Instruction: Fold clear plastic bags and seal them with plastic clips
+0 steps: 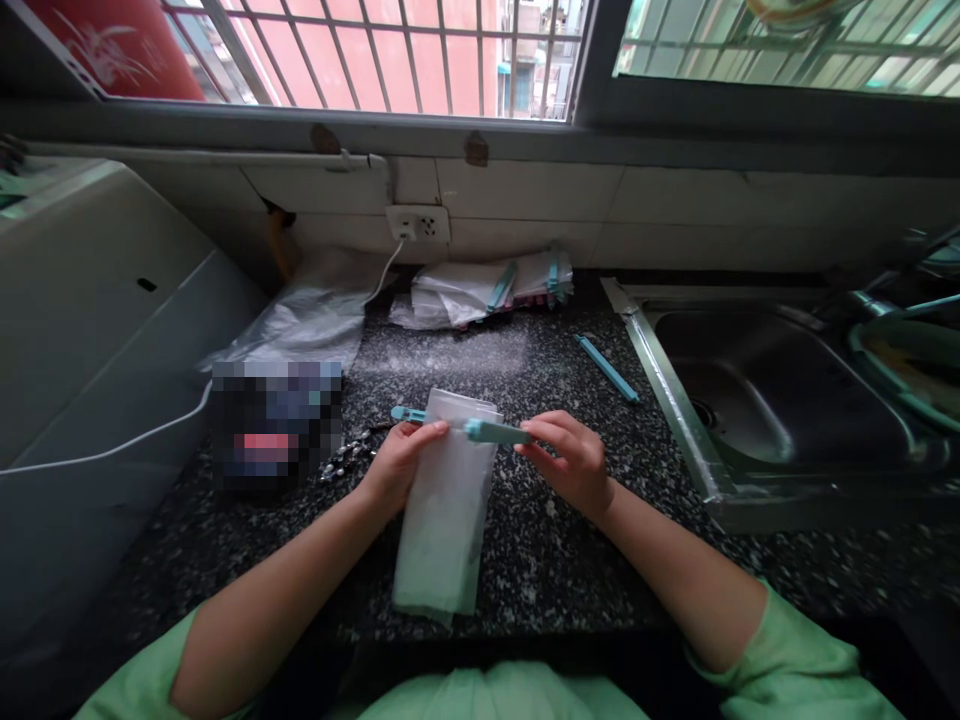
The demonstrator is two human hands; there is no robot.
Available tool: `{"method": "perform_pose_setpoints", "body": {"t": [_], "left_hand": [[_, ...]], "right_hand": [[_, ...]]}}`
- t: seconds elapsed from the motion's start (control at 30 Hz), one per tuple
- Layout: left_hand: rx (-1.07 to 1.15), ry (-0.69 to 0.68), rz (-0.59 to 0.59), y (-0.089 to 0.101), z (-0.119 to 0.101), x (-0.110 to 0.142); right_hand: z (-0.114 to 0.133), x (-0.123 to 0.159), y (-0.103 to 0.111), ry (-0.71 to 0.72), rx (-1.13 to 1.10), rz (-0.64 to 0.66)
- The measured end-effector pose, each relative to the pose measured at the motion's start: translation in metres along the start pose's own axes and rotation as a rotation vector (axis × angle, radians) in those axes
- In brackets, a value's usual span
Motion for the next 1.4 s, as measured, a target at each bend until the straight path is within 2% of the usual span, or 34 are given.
{"method": "perform_pose_setpoints", "body": {"t": [0.17, 0.33, 0.73, 0.97, 1.17, 1.4], "left_hand": [[-0.031, -0.037, 0.028, 0.002, 0.003, -0.003], [-0.073, -0.07, 0.016, 0.001, 0.003, -0.003], [-0.153, -0.197, 0.004, 0.004, 0.0, -0.004], [-0.105, -0.174, 0.01, 0.002, 0.002, -0.006], [-0.041, -0.103, 0.007, 0.0, 0.003, -0.006], [-0.12, -0.103, 0.039, 0.003, 0.004, -0.009]], "right_hand": [[0.004, -0.002, 0.0, 0.053, -0.019, 0.024], [0.006, -0.004, -0.002, 0.01, -0.003, 0.091], [0.003, -0.003, -0.007, 0.001, 0.012, 0.071], [0.002, -0.003, -0.01, -0.006, 0.034, 0.108], [0.001, -0.005, -0.014, -0.014, 0.016, 0.118], [-0.002, -0.002, -0.019, -0.002, 0.027, 0.161]]}}
Point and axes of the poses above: each hand's wrist, its own x-axis away from the middle knuckle, its own y-axis out of the back of the hand, z = x × y, the point moved 4 cm from there along -x, towards the middle knuckle, and after that the axes turned 5 degrees about x, right-handed, at the moved point
